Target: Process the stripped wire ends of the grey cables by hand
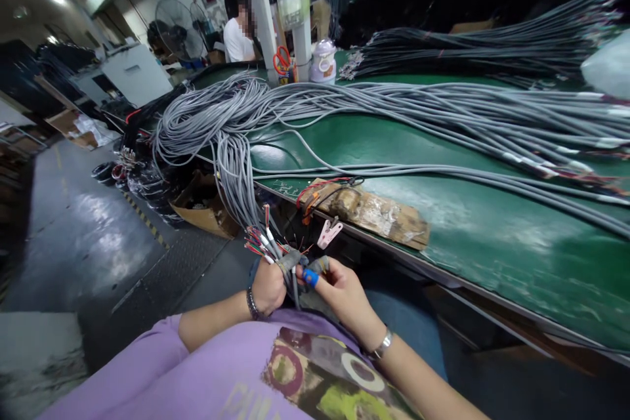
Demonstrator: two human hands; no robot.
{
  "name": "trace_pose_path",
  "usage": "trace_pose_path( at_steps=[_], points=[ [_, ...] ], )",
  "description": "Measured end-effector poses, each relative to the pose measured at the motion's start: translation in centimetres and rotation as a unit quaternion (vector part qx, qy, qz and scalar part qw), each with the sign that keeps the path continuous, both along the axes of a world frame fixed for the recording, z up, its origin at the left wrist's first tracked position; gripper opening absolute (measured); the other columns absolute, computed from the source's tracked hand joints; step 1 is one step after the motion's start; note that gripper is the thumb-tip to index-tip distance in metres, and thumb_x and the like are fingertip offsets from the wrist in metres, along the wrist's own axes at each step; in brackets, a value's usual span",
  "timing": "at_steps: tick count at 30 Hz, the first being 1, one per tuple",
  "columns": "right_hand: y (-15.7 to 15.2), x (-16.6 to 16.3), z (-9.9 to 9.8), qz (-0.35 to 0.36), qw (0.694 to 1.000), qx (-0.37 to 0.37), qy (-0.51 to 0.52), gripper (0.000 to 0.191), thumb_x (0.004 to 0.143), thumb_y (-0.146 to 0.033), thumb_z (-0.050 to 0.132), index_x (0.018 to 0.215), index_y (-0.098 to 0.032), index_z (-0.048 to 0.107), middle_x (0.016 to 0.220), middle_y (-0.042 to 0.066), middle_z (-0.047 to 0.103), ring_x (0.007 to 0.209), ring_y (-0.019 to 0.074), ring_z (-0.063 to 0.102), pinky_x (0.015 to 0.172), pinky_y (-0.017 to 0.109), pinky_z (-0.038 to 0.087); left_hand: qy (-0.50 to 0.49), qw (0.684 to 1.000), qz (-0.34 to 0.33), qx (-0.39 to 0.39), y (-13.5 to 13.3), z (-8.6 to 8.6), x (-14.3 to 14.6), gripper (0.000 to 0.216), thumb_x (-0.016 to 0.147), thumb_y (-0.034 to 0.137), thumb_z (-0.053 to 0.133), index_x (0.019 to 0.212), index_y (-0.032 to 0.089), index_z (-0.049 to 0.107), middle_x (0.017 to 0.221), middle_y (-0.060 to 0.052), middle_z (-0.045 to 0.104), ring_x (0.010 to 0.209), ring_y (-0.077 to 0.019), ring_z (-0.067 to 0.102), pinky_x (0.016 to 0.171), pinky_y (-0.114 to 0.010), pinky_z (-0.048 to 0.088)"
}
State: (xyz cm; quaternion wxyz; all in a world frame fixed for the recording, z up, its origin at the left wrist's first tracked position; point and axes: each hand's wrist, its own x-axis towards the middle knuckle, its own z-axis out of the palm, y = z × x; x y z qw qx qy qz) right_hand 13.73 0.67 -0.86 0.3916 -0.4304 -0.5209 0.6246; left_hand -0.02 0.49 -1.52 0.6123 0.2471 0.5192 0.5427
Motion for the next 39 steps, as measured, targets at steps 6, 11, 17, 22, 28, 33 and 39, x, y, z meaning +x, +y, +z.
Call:
trace_pose_path(
  at_steps=[6, 11, 17, 22, 28, 33, 39],
  points=[
    [1.1, 2.9, -1.5, -0.014, 0.998, -0.042, 0.05, 0.034, 0.07, -0.052, 0.071, 0.074, -0.019, 0.064, 0.065, 0.001, 0.059, 0.06, 0.0146, 0.051, 0.06, 0.03, 0.047, -0.008, 0.996, -0.088, 0.007, 0.8, 1.3, -1.3, 0.041, 0.057, 0.048, 0.078, 0.059, 0.016, 0.052, 0.04, 0.003, 0.051, 0.031, -0.0092, 0.046, 0.034, -0.02, 0.037],
    [3.4, 3.7, -1.5, -0.061, 0.971, -0.147, 0.178, 0.05, 0.067, -0.068, 0.065, 0.08, -0.02, 0.066, 0.08, 0.006, 0.065, 0.063, 0.0153, 0.055, 0.061, 0.03, 0.049, -0.028, 0.975, -0.22, -0.025, 1.6, 2.4, -1.8, 0.04, 0.053, 0.042, 0.08, 0.062, 0.017, 0.05, 0.038, 0.004, 0.05, 0.029, -0.0102, 0.044, 0.033, -0.022, 0.037],
    [4.8, 1.7, -0.1, -0.019, 0.964, -0.144, 0.223, 0.047, 0.069, -0.065, 0.067, 0.081, -0.019, 0.065, 0.071, 0.002, 0.061, 0.061, 0.0138, 0.053, 0.061, 0.027, 0.048, -0.013, 0.963, -0.265, -0.04, 2.3, 3.1, -0.6, 0.04, 0.05, 0.041, 0.08, 0.063, 0.018, 0.05, 0.037, 0.004, 0.05, 0.029, -0.01, 0.043, 0.032, -0.021, 0.037],
    [5.0, 0.7, 0.2, -0.023, 0.957, -0.165, 0.237, 0.05, 0.071, -0.068, 0.063, 0.081, -0.019, 0.064, 0.073, 0.005, 0.065, 0.068, 0.0183, 0.06, 0.065, 0.032, 0.05, -0.01, 0.957, -0.284, -0.056, 2.7, 3.3, 0.1, 0.039, 0.048, 0.041, 0.079, 0.063, 0.017, 0.053, 0.037, 0.003, 0.05, 0.029, -0.0097, 0.043, 0.032, -0.022, 0.038],
    [5.3, 0.3, -0.3, -0.047, 0.931, -0.175, 0.316, 0.04, 0.07, -0.058, 0.071, 0.082, -0.02, 0.066, 0.077, 0.003, 0.069, 0.076, 0.0192, 0.063, 0.073, 0.032, 0.051, -0.008, 0.953, -0.294, -0.066, 2.8, 3.3, 0.0, 0.041, 0.048, 0.04, 0.08, 0.068, 0.014, 0.055, 0.038, 0.002, 0.051, 0.03, -0.01, 0.044, 0.032, -0.021, 0.038],
    [5.4, 0.2, -0.6, -0.052, 0.93, -0.173, 0.321, 0.037, 0.073, -0.057, 0.069, 0.081, -0.02, 0.068, 0.076, 0.003, 0.07, 0.069, 0.0176, 0.063, 0.065, 0.03, 0.051, -0.009, 0.95, -0.304, -0.065, 2.8, 2.9, 0.1, 0.039, 0.049, 0.038, 0.08, 0.065, 0.015, 0.053, 0.038, 0.003, 0.051, 0.03, -0.0095, 0.043, 0.031, -0.021, 0.038],
    [4.9, 0.8, -0.3, -0.026, 0.922, -0.194, 0.333, 0.047, 0.075, -0.066, 0.06, 0.081, -0.021, 0.069, 0.073, 0.002, 0.068, 0.064, 0.0151, 0.061, 0.061, 0.028, 0.051, -0.01, 0.957, -0.282, -0.067, 2.3, 2.9, -0.2, 0.039, 0.049, 0.04, 0.08, 0.065, 0.016, 0.054, 0.037, 0.003, 0.051, 0.029, -0.0099, 0.043, 0.032, -0.022, 0.038]
  ],
)
